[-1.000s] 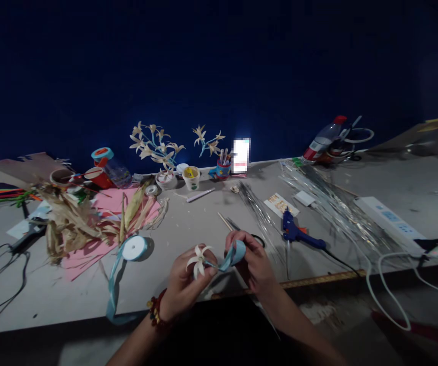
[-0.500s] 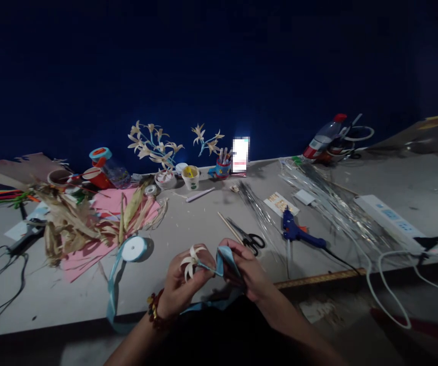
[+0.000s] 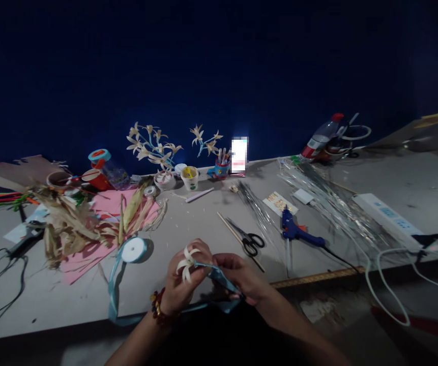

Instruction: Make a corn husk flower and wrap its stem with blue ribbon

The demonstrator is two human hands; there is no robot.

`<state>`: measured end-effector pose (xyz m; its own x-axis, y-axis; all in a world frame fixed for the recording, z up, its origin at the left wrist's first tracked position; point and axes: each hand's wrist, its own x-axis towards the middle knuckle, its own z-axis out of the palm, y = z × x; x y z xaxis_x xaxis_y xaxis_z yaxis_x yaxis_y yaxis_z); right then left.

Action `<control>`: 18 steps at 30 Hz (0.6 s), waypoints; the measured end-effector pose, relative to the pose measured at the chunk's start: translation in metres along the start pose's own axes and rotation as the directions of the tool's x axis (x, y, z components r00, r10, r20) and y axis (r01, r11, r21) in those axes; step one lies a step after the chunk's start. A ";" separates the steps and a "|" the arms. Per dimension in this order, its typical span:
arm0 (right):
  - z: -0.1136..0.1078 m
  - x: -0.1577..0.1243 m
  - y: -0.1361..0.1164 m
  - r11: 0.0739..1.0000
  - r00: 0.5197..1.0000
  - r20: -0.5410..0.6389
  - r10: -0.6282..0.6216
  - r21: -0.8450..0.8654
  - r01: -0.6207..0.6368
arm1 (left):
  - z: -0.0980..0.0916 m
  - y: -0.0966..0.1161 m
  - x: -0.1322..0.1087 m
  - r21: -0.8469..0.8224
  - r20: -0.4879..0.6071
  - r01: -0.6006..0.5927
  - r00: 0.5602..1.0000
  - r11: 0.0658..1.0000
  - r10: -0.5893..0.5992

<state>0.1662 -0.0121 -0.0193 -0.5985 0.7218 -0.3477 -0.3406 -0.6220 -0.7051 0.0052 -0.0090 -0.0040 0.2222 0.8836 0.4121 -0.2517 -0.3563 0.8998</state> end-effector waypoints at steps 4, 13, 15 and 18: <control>-0.002 0.000 0.002 0.999 0.999 0.009 0.042 0.004 -0.042 | 0.000 -0.006 -0.001 0.063 -0.034 0.007 0.999 0.998 -0.005; -0.009 0.005 0.013 0.980 0.942 0.302 0.148 0.084 -0.181 | 0.011 -0.019 -0.007 -0.070 -0.177 0.121 0.975 0.990 -0.132; -0.010 0.005 0.016 0.982 0.943 0.301 0.140 0.077 -0.170 | 0.014 -0.020 -0.007 -0.135 -0.219 0.147 0.960 0.980 -0.174; -0.015 0.000 0.014 0.998 0.989 0.144 0.026 0.058 -0.035 | 0.017 -0.021 -0.004 -0.249 -0.284 0.119 0.940 0.961 -0.190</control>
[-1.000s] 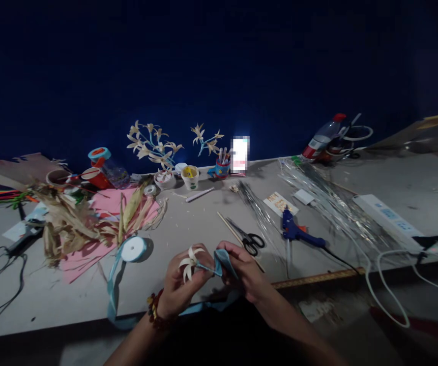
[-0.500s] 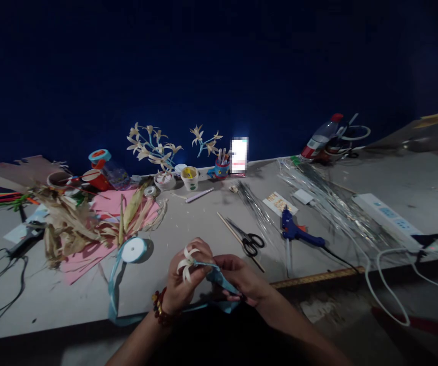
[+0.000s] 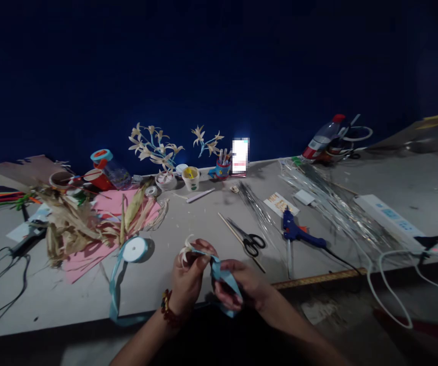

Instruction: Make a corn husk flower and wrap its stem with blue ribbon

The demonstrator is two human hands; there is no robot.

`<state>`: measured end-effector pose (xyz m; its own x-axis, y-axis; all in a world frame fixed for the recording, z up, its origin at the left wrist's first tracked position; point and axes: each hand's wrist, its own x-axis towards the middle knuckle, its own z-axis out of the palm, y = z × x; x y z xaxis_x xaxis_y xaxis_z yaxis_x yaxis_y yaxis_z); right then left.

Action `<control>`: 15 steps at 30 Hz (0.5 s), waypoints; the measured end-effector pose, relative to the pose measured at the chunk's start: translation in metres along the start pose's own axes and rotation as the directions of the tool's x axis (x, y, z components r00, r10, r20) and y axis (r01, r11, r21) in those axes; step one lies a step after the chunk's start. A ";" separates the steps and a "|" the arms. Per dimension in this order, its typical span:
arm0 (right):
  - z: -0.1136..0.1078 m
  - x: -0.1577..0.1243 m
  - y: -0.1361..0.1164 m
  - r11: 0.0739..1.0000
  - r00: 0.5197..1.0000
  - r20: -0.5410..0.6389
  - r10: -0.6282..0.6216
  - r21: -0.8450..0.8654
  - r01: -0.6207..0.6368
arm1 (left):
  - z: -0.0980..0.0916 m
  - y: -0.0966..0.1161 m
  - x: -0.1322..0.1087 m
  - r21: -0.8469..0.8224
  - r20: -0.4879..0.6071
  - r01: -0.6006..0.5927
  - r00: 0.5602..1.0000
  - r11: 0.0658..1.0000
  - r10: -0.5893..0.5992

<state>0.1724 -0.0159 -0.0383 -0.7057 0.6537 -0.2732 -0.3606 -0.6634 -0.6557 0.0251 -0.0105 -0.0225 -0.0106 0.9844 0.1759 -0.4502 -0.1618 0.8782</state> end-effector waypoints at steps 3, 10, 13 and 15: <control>-0.008 -0.009 -0.010 0.958 0.957 -0.152 -0.248 -0.182 0.220 | 0.003 0.001 0.003 -0.087 -0.056 -0.006 0.998 0.996 0.001; -0.011 -0.019 -0.022 -0.103 0.268 0.196 -0.943 -0.940 0.325 | 0.011 0.005 0.007 -0.142 -0.177 0.055 0.981 0.988 -0.080; -0.005 -0.014 -0.023 -0.414 0.266 0.489 -0.831 -0.862 0.292 | 0.013 0.003 0.006 -0.159 -0.171 0.088 0.979 0.983 -0.115; -0.001 -0.010 -0.024 -0.510 0.264 0.580 -0.771 -0.810 0.290 | 0.014 0.002 0.005 -0.160 -0.168 0.091 0.979 0.983 -0.118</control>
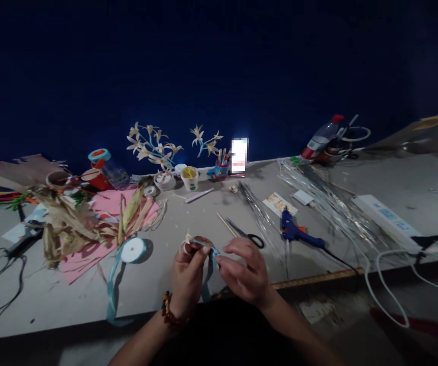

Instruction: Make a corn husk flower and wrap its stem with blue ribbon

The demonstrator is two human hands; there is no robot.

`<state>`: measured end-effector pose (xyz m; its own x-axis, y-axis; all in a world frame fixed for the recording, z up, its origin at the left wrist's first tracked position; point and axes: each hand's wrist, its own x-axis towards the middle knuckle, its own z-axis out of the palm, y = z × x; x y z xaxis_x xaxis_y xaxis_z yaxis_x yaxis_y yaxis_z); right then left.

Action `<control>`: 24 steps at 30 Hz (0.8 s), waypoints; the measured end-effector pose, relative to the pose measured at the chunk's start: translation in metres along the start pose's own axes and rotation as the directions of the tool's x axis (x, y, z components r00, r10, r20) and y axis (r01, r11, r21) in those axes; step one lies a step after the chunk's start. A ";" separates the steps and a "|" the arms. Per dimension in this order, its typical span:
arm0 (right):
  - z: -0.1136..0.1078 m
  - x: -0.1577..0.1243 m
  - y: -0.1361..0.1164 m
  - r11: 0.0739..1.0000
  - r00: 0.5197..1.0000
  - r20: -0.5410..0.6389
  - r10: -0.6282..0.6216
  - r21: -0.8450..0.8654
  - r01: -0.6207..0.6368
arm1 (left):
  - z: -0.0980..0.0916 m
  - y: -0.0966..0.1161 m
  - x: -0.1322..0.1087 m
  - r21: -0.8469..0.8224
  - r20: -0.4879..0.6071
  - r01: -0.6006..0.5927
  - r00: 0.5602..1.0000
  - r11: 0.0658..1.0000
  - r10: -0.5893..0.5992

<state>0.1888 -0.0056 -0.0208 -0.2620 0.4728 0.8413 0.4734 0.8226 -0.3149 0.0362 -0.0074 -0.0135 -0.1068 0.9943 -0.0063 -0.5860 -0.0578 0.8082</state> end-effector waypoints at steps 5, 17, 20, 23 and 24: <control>0.003 0.008 0.000 0.995 0.995 -0.024 -0.101 -0.028 0.100 | -0.003 0.000 -0.003 0.026 0.034 -0.035 0.999 0.999 0.034; 0.005 0.019 0.001 0.988 0.985 -0.093 -0.147 -0.063 0.142 | -0.001 0.001 -0.005 0.106 0.016 -0.012 1.000 0.994 0.011; 0.005 0.016 0.003 0.989 0.984 -0.098 -0.146 -0.028 0.144 | -0.002 0.000 -0.004 0.114 0.001 0.000 1.000 0.993 0.000; 0.005 0.013 0.004 0.993 0.989 -0.111 -0.102 0.049 0.107 | -0.003 0.000 -0.004 0.104 0.012 -0.002 1.000 0.995 0.001; 0.005 0.012 0.003 0.992 0.990 -0.116 -0.079 0.083 0.089 | -0.003 0.000 -0.004 0.115 0.026 -0.011 1.000 0.993 0.009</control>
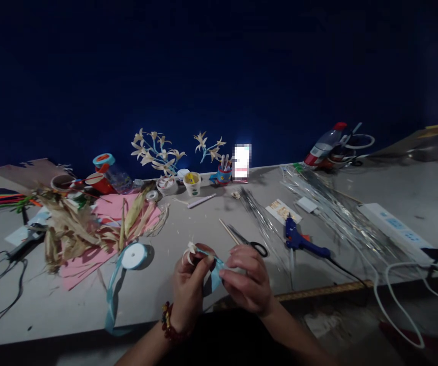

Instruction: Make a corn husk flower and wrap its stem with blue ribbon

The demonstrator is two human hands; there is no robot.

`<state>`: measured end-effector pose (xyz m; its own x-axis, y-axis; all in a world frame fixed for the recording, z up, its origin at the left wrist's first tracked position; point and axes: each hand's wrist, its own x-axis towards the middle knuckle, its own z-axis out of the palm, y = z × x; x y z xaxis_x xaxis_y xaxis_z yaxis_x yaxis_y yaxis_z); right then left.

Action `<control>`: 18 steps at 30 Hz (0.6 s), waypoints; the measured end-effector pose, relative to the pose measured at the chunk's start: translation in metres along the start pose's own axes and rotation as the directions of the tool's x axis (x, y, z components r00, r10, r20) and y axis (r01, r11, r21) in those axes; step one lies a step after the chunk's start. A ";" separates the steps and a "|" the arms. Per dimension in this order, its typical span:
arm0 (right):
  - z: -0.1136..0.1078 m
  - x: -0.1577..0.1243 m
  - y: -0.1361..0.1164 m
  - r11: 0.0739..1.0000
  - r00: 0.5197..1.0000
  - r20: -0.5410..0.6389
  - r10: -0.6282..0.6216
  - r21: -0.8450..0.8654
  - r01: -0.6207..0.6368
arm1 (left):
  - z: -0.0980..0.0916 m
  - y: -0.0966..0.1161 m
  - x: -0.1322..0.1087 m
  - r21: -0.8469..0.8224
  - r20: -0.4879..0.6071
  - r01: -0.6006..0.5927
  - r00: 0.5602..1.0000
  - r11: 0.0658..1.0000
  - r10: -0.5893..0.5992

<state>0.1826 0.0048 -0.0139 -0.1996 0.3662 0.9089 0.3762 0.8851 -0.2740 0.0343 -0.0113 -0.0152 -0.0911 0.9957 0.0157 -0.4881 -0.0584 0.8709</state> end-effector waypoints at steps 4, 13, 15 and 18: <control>0.001 -0.001 -0.004 0.989 0.994 -0.028 0.105 0.105 -0.101 | -0.001 0.001 0.000 0.095 0.078 -0.065 0.995 0.993 0.057; -0.005 0.007 -0.006 0.987 0.994 0.003 0.111 0.120 -0.110 | -0.005 0.009 -0.004 0.373 0.122 -0.133 0.988 0.918 0.094; -0.005 0.006 -0.005 0.979 0.992 0.002 0.125 0.163 -0.123 | -0.006 0.010 -0.005 0.368 0.141 -0.143 0.985 0.919 0.097; 0.000 0.001 -0.008 0.926 0.964 -0.028 0.266 0.286 -0.247 | -0.005 0.011 -0.005 0.356 0.178 -0.170 0.978 0.919 0.112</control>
<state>0.1798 -0.0017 -0.0107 -0.0669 0.5799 0.8120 0.1384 0.8113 -0.5680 0.0252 -0.0176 -0.0081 0.0103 0.9797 0.2001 -0.1238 -0.1973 0.9725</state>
